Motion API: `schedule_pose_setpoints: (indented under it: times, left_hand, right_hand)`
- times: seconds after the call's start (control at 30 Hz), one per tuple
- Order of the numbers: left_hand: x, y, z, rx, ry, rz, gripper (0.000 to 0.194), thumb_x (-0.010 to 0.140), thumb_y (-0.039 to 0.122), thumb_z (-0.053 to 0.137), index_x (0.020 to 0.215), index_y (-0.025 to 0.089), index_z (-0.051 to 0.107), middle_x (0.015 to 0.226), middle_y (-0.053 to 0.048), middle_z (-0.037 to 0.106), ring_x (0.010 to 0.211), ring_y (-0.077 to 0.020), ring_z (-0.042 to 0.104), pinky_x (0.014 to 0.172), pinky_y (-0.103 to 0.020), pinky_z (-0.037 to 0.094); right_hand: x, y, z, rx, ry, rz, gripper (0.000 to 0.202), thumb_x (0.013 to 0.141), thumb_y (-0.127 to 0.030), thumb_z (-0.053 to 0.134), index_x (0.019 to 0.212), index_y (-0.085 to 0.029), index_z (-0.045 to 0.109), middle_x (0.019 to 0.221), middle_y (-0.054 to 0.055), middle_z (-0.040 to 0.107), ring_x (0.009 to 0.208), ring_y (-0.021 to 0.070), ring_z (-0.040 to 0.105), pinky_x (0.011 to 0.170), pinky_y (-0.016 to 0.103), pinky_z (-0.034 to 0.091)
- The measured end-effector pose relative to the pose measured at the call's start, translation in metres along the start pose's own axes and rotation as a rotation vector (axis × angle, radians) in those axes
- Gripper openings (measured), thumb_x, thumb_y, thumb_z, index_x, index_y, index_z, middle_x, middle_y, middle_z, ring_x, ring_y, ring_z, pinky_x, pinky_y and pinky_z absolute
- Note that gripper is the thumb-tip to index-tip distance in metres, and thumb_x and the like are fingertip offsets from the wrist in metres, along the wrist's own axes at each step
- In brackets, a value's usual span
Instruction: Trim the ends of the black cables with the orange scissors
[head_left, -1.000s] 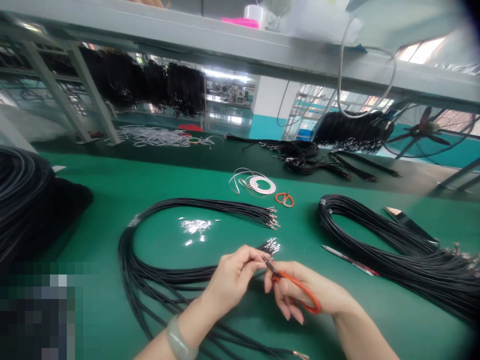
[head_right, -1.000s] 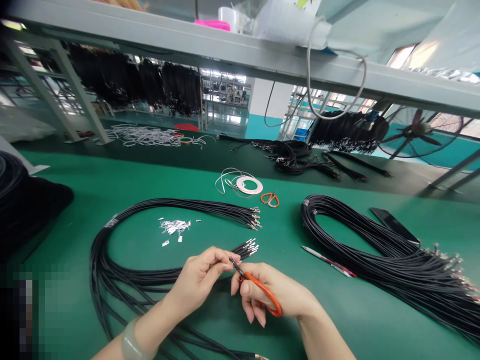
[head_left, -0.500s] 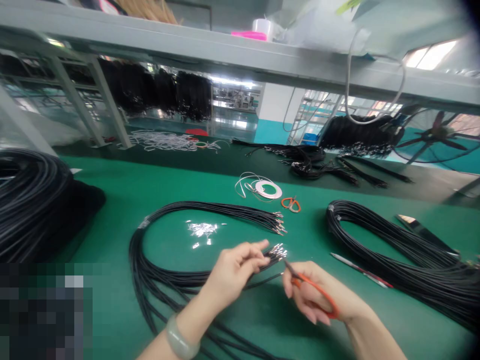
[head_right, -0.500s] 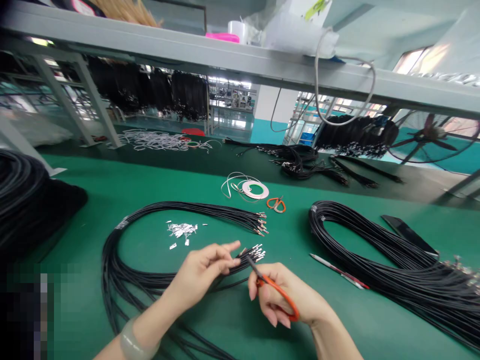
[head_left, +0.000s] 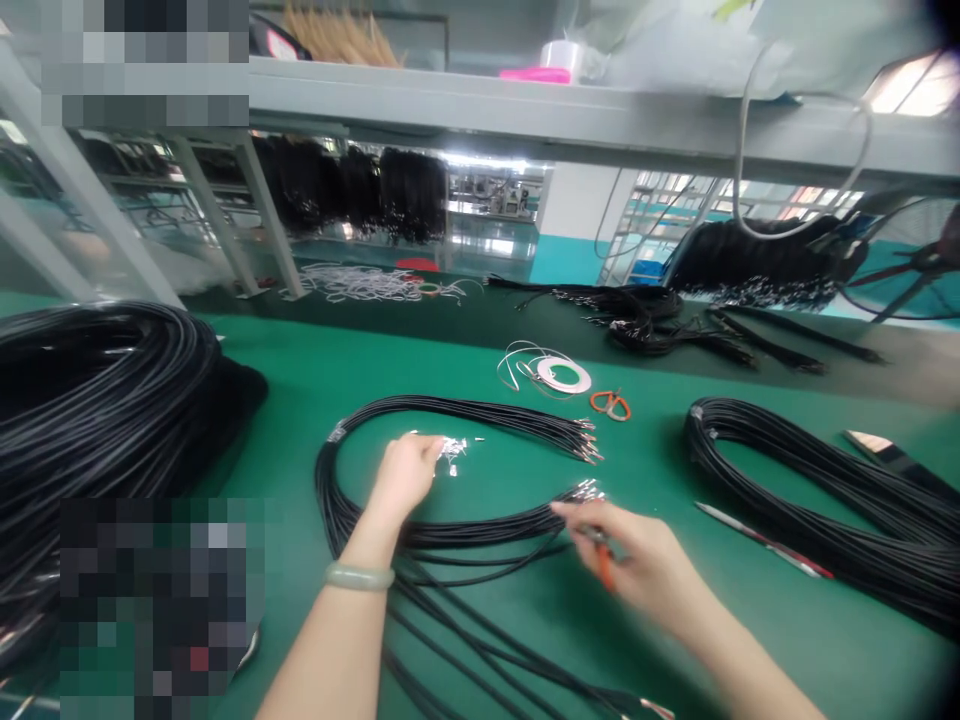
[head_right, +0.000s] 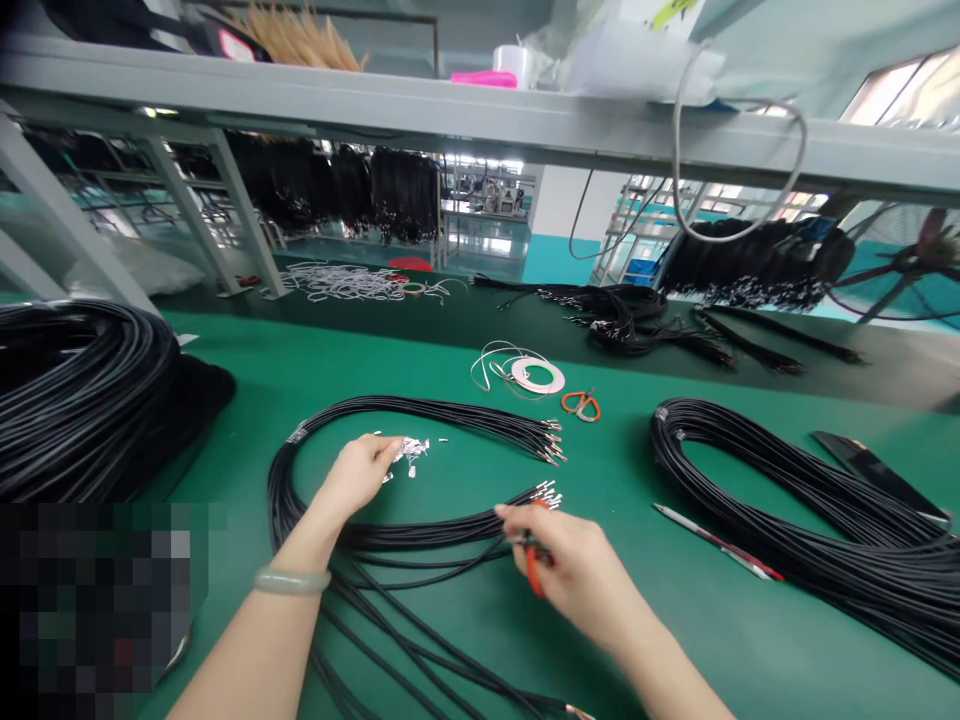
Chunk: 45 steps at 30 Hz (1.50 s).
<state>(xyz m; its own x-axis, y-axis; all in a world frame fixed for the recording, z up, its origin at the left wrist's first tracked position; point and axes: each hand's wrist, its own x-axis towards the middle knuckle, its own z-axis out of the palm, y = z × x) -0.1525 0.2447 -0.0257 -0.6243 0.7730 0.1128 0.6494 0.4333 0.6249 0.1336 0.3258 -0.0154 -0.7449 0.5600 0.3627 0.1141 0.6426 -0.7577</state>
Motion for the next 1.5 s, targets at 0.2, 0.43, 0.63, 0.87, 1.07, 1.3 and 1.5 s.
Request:
schedule_pose_setpoints:
  times: [0.2,0.43,0.63,0.87,1.07,1.3,1.5]
  left_hand:
    - [0.004,0.000,-0.005,-0.068,-0.027,-0.043,0.045,0.093,0.033,0.036,0.089,0.015,0.077,0.096,-0.012,0.074,0.099,-0.0273,0.065,0.086,-0.033,0.045]
    - [0.007,-0.016,0.002,-0.208,-0.038,-0.076,0.025,0.078,0.021,0.059,0.097,0.016,0.075,0.097,-0.008,0.076,0.093,-0.0229,0.069,0.081,-0.027,0.050]
    - [0.006,-0.019,0.005,-0.255,0.003,-0.095,0.035,0.068,0.017,0.071,0.102,0.013,0.071,0.087,-0.008,0.076,0.072,-0.0195,0.071,0.069,-0.027,0.053]
    - [-0.002,0.006,-0.004,-0.116,0.053,-0.012,0.030,0.081,0.008,0.051,0.104,0.014,0.068,0.097,-0.009,0.072,0.089,-0.0208,0.067,0.082,-0.032,0.049]
    - [-0.059,0.070,0.042,-0.024,-0.185,0.369,0.010,0.084,0.019,0.059,0.087,0.021,0.068,0.088,-0.001,0.067,0.078,-0.0162,0.063,0.073,-0.026,0.049]
    - [-0.108,0.101,0.091,0.180,-0.304,0.496,0.014,0.087,0.007,0.051,0.089,0.010,0.064,0.090,-0.012,0.064,0.092,-0.0292,0.058,0.081,-0.042,0.048]
    - [-0.117,0.102,0.074,-0.024,-0.371,0.426,0.017,0.091,0.013,0.046,0.103,0.015,0.058,0.096,-0.006,0.063,0.085,-0.0191,0.061,0.076,-0.030,0.052]
  right_hand:
    - [0.008,0.001,0.013,-0.467,-0.331,-0.178,0.032,0.083,-0.001,0.044,0.094,-0.023,0.065,0.079,0.004,0.066,0.068,0.0177,0.058,0.060,0.026,0.041]
    - [-0.006,-0.011,-0.002,-0.590,-0.376,-0.168,0.027,0.086,-0.001,0.040,0.091,-0.022,0.057,0.073,0.002,0.058,0.065,0.0165,0.049,0.059,0.025,0.034]
    - [-0.046,-0.041,0.000,-0.215,-0.562,0.195,0.025,0.080,-0.002,0.047,0.087,-0.025,0.056,0.078,-0.003,0.064,0.063,0.0117,0.053,0.059,0.020,0.039]
    - [-0.050,-0.044,-0.004,0.028,-0.609,0.448,0.015,0.079,-0.015,0.062,0.088,-0.026,0.060,0.087,-0.004,0.072,0.077,0.0135,0.063,0.071,0.022,0.047]
    - [-0.022,-0.022,-0.045,0.136,-0.537,0.463,0.013,0.077,-0.023,0.069,0.088,-0.022,0.062,0.091,0.000,0.074,0.083,0.0170,0.067,0.075,0.026,0.050]
    - [0.004,0.045,-0.043,0.050,-0.299,0.423,0.020,0.072,-0.025,0.069,0.085,-0.021,0.055,0.084,0.001,0.068,0.079,0.0187,0.064,0.070,0.028,0.051]
    - [-0.011,0.058,-0.049,0.208,-0.091,0.466,0.033,0.071,-0.036,0.077,0.091,-0.021,0.056,0.078,0.003,0.068,0.071,0.0189,0.066,0.066,0.028,0.054]
